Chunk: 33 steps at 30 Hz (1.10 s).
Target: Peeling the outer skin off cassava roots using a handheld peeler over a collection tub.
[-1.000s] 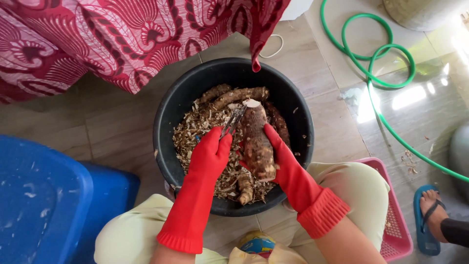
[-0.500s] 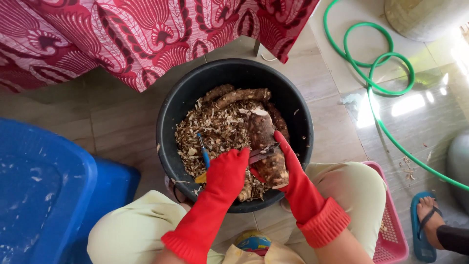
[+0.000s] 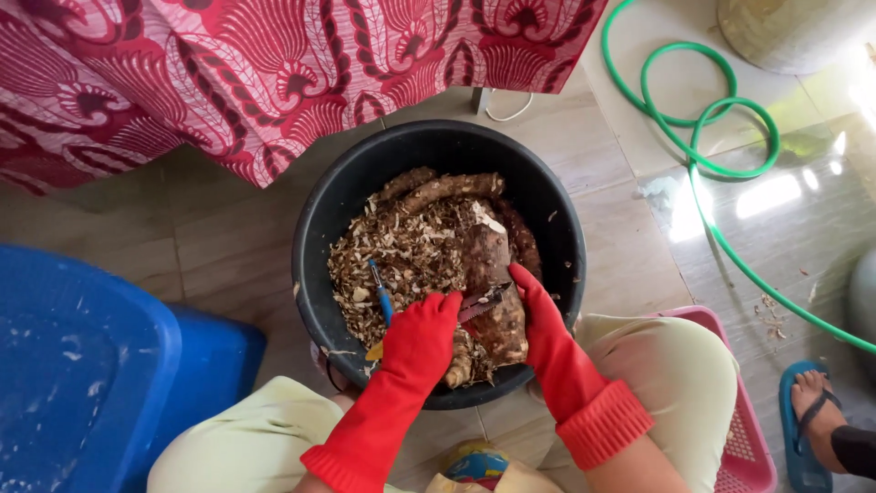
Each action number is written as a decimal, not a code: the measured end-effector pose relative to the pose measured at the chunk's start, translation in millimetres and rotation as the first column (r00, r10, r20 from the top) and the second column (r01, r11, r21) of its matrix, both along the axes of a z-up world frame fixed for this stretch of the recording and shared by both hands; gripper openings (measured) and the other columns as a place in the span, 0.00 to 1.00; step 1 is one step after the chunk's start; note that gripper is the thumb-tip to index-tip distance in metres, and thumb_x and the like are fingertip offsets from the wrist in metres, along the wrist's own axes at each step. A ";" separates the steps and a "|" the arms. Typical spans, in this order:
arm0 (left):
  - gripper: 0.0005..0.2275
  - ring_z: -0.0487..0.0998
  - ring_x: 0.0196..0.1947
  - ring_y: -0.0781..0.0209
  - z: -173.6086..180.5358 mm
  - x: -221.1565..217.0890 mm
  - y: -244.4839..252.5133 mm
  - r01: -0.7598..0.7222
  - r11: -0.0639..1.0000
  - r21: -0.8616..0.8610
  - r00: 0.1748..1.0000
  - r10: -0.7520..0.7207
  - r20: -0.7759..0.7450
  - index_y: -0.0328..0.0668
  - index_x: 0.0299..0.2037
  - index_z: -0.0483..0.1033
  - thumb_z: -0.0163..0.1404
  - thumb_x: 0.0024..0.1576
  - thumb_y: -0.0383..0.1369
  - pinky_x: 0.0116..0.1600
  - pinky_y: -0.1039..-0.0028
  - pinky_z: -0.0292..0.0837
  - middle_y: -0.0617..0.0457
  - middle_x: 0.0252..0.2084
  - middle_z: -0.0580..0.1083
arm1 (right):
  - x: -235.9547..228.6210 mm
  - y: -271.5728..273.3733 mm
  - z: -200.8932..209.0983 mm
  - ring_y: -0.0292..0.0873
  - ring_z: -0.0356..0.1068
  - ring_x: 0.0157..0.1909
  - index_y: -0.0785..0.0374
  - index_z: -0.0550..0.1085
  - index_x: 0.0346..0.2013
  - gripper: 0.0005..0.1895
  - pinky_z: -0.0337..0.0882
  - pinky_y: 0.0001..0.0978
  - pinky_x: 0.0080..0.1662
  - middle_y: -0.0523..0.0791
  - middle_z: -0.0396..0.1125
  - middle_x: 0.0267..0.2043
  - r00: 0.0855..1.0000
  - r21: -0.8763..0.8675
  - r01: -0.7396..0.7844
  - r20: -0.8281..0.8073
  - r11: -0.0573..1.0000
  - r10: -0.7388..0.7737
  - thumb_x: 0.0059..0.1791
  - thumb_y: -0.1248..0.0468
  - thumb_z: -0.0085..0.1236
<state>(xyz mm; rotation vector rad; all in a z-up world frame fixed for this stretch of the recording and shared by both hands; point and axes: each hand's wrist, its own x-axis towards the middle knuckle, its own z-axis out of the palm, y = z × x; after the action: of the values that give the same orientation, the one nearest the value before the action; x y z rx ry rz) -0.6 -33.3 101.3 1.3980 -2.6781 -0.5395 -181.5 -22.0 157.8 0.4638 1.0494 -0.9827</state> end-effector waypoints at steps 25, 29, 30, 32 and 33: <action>0.30 0.67 0.70 0.48 -228.1 7.1 -79.1 -0.505 0.601 0.620 0.844 0.494 0.209 0.53 0.75 0.51 0.33 0.65 0.53 0.69 0.53 0.65 0.44 0.72 0.63 | 12.0 11.4 -68.0 0.64 0.72 0.54 0.63 0.75 0.58 0.38 0.67 0.62 0.62 0.56 0.72 0.55 0.986 0.066 0.053 0.153 0.996 -0.062 0.41 0.43 0.67; 0.30 0.72 0.66 0.42 -234.5 15.8 -28.1 -0.526 0.565 0.635 0.819 0.540 0.197 0.48 0.69 0.64 0.39 0.60 0.54 0.65 0.52 0.71 0.42 0.67 0.69 | -3.7 15.1 -108.9 0.60 0.74 0.54 0.60 0.76 0.58 0.40 0.69 0.58 0.61 0.55 0.72 0.55 0.987 0.134 -0.015 0.161 0.991 -0.007 0.40 0.39 0.67; 0.28 0.71 0.67 0.42 -221.6 18.1 -22.3 -0.569 0.550 0.612 0.791 0.570 0.222 0.47 0.70 0.64 0.38 0.63 0.50 0.66 0.52 0.70 0.42 0.67 0.69 | -9.5 15.8 -117.4 0.63 0.74 0.53 0.63 0.76 0.56 0.36 0.70 0.61 0.60 0.58 0.73 0.54 0.991 0.132 -0.049 0.127 0.990 0.032 0.42 0.43 0.67; 0.21 0.74 0.58 0.41 -237.1 37.0 -15.1 -0.734 0.530 0.424 0.656 0.715 0.242 0.48 0.59 0.69 0.46 0.59 0.47 0.56 0.49 0.73 0.44 0.58 0.72 | -0.3 12.8 -81.1 0.58 0.74 0.49 0.66 0.75 0.56 0.35 0.72 0.53 0.55 0.57 0.73 0.51 0.990 0.143 -0.140 0.013 0.980 0.140 0.41 0.46 0.63; 0.14 0.78 0.49 0.40 -245.4 44.5 -15.5 -0.859 0.466 0.211 0.506 0.835 0.215 0.48 0.48 0.74 0.54 0.56 0.43 0.45 0.45 0.76 0.45 0.48 0.74 | 3.3 8.7 -63.2 0.53 0.74 0.46 0.69 0.74 0.57 0.35 0.74 0.46 0.51 0.56 0.74 0.48 0.966 0.156 -0.224 -0.098 0.962 0.240 0.41 0.50 0.59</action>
<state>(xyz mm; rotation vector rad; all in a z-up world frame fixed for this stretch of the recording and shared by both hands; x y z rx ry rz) 43.9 -48.8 -144.1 2.5940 -1.5421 -0.7530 -178.1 -13.3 94.5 0.3933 1.2555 -0.7345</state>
